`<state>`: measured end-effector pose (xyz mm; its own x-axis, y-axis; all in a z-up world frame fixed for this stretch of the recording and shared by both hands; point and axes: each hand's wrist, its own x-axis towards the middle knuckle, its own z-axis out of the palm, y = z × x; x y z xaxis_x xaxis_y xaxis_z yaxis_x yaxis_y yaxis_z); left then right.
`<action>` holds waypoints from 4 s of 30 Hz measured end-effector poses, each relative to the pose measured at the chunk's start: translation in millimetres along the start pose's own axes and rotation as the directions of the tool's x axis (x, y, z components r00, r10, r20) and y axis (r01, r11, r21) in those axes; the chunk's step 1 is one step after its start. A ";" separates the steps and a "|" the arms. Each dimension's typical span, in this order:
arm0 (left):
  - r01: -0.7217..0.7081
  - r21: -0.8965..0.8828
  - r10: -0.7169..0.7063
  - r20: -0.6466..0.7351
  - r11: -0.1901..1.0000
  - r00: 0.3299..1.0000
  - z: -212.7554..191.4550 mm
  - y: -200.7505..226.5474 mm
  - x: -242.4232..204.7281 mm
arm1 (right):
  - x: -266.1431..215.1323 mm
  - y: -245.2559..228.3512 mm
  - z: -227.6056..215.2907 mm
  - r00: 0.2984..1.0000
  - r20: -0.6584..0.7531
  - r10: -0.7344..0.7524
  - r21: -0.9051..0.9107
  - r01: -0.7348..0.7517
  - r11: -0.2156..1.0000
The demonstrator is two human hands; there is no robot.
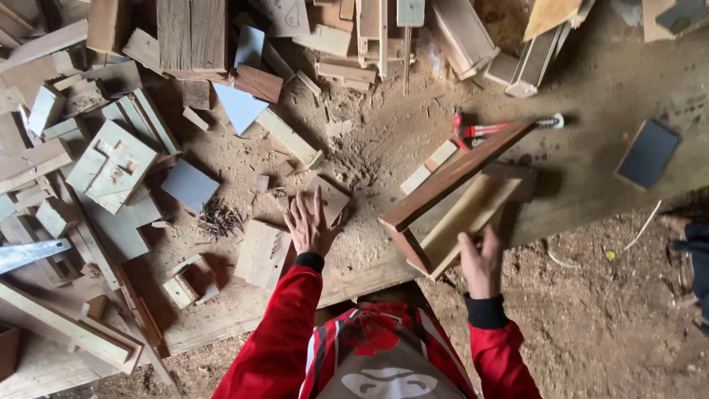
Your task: The person gathers nails from a workbench, clears sawdust, and uses a hammer to drive nails into small wooden pieces. They handle multiple wood scraps and a sanding block while assembling the parts.
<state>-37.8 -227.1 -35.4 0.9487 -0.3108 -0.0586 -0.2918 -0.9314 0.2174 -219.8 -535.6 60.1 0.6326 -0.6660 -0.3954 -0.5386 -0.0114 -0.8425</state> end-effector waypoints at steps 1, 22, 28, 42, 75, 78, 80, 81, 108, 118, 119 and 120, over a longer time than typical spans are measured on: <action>-0.016 -0.033 0.013 -0.069 0.999 0.998 0.8 -2.1 4.2 | 13.1 -22.2 -4.8 0.987 -0.005 -0.162 0.019 0.162 0.987; -0.474 -0.374 0.227 -0.543 0.797 0.809 -201.7 43.4 211.1 | 371.3 -290.1 115.8 0.877 0.408 -0.254 0.580 -0.034 0.814; -0.282 -0.386 0.032 -0.541 0.878 0.840 -192.4 -10.3 236.8 | 216.2 -238.8 178.8 0.719 0.357 -0.596 0.161 0.581 0.797; 0.248 -0.597 -0.525 -0.348 0.763 0.777 -91.1 -57.7 34.2 | 154.7 -251.9 237.7 0.544 0.735 -0.405 -0.100 0.678 0.728; 0.254 -0.310 -0.296 -0.098 0.916 0.950 -7.4 -116.5 103.8 | 221.9 -53.7 184.6 0.646 0.473 -0.599 -0.538 0.750 0.384; 0.302 -0.309 -0.363 -0.165 0.902 0.917 -30.2 -124.1 124.9 | 221.7 -86.8 179.4 0.644 0.363 -0.673 -0.480 0.749 0.457; 0.304 -0.318 -0.369 -0.169 0.898 0.914 -41.7 -119.5 123.4 | 214.2 -102.5 173.5 0.641 0.382 -0.665 -0.463 0.756 0.463; 0.301 -0.320 -0.368 -0.173 0.898 0.914 -47.3 -118.8 124.5 | 210.1 -109.0 174.1 0.640 0.387 -0.663 -0.454 0.759 0.468; -0.406 -0.597 0.434 -0.105 0.692 0.895 -71.2 189.0 165.5 | 195.0 -111.2 66.7 0.744 0.046 -0.666 -0.222 0.658 0.720; -0.249 -0.702 0.356 0.006 0.668 0.935 -133.7 197.4 75.8 | 137.6 -56.2 11.7 0.770 -0.112 -0.628 -0.181 0.606 0.775; -0.277 -0.688 0.357 -0.028 0.671 0.934 -136.8 197.2 56.3 | 119.6 -51.8 5.6 0.794 -0.097 -0.600 -0.153 0.583 0.798; -0.296 -0.686 0.364 -0.049 0.665 0.930 -136.9 198.5 39.9 | 101.0 -47.7 0.0 0.817 -0.080 -0.570 -0.125 0.559 0.819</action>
<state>-41.2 -398.4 138.8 0.7823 -0.6187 0.0719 -0.3908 -0.3976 0.8302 -130.2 -602.3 60.4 0.7797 -0.5977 0.1867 -0.1571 -0.4754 -0.8656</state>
